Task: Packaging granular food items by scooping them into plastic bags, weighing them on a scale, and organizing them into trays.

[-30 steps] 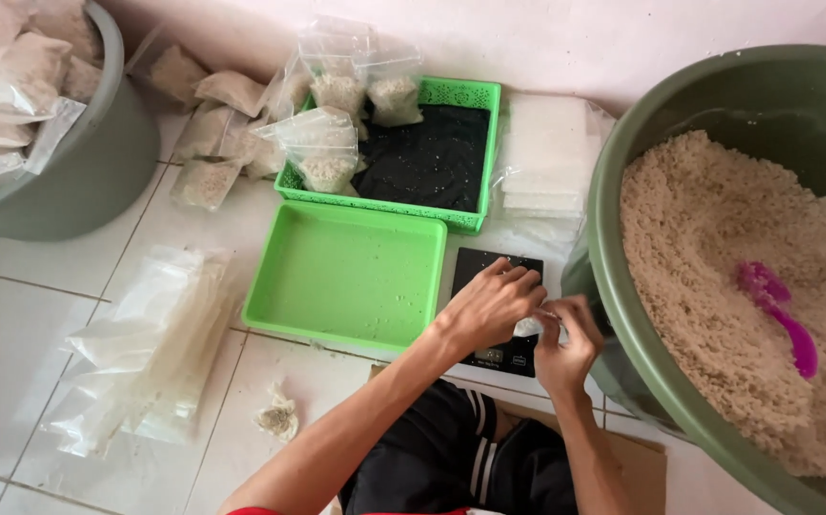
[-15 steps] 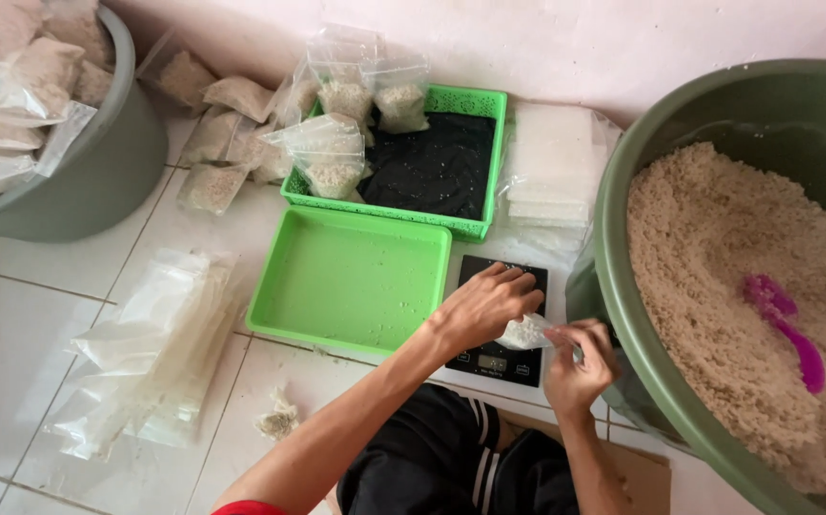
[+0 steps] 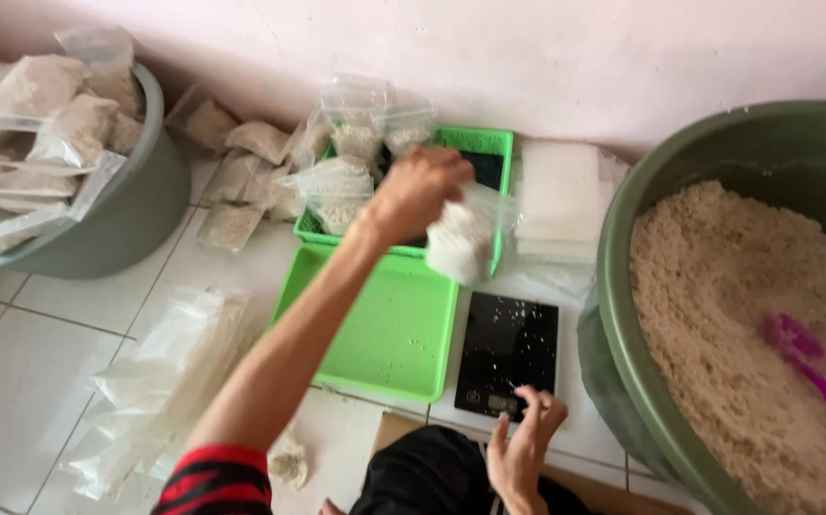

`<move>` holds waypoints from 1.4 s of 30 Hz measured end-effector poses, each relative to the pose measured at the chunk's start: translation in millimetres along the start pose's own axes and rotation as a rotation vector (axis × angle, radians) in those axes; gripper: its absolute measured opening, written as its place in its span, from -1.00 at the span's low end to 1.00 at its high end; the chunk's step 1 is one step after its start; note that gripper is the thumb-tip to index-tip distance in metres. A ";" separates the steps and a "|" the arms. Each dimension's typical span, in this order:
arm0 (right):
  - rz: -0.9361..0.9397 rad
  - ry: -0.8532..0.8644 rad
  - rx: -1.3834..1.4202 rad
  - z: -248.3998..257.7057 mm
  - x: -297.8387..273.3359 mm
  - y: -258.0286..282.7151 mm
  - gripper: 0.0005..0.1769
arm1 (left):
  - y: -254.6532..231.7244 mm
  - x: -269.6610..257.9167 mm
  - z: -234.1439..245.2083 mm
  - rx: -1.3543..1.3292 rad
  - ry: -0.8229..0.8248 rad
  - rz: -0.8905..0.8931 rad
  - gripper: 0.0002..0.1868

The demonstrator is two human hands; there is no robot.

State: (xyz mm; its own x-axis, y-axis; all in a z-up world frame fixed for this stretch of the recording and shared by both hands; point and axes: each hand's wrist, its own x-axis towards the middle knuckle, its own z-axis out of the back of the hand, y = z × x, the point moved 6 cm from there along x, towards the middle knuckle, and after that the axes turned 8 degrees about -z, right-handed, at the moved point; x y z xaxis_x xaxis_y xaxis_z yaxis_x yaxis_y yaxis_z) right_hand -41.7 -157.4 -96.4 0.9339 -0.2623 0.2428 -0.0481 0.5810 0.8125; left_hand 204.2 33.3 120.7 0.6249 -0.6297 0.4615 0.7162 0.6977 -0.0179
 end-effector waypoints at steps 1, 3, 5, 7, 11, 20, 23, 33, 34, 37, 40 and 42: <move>0.005 0.002 0.003 -7.1 -2.1 -2.9 -0.45 | 23.8 1.1 -8.4 0.005 -0.002 0.003 -0.72; 0.072 0.033 -0.037 -22.7 -8.5 -5.7 -0.40 | 73.6 3.0 -30.1 0.060 0.057 0.056 -0.83; 0.033 0.053 -0.053 -28.2 -9.8 -11.1 -0.42 | 111.7 -1.3 -51.5 0.062 0.082 0.119 -0.83; -0.004 0.064 -0.069 -33.7 -10.0 -16.6 -0.43 | 145.2 -7.6 -70.5 0.066 0.101 0.176 -0.82; 0.062 0.040 -0.061 -46.6 -11.2 -37.8 -0.36 | 186.6 -17.4 -88.8 0.114 -0.121 0.195 -0.84; 0.072 0.081 -0.050 -61.4 -14.6 -61.2 -0.42 | 240.8 -35.2 -138.0 0.249 0.067 0.579 -0.75; 0.012 0.111 -0.062 -53.1 -12.6 -43.9 -0.41 | 237.3 -18.0 -140.3 0.256 0.226 0.564 -0.46; -0.048 0.045 -0.026 -25.8 -10.9 -11.7 -0.50 | -73.6 36.2 -132.2 -0.436 0.549 0.254 -0.62; -0.043 0.043 -0.026 -24.0 -5.2 -9.7 -0.50 | -81.2 30.0 -157.7 -0.434 0.544 0.254 -0.62; 0.044 0.100 -0.042 -20.7 -8.8 0.0 -0.49 | -104.9 18.7 -196.7 -0.447 0.157 0.124 -0.68; 0.032 0.132 -0.014 -21.6 -12.1 -0.1 -0.53 | -89.5 24.4 -212.7 -0.388 -0.090 0.260 -0.47; 0.041 0.136 0.000 -22.3 -9.6 0.0 -0.53 | -68.7 30.6 -254.6 -0.314 0.033 0.432 -0.32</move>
State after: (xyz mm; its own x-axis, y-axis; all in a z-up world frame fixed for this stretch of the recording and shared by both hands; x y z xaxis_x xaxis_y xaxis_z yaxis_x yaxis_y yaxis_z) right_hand -42.8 -137.7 -110.5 0.9707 -0.1314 0.2013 -0.0870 0.5887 0.8037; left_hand 253.3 -120.8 -89.8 0.8895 -0.3214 0.3248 0.4464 0.7633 -0.4671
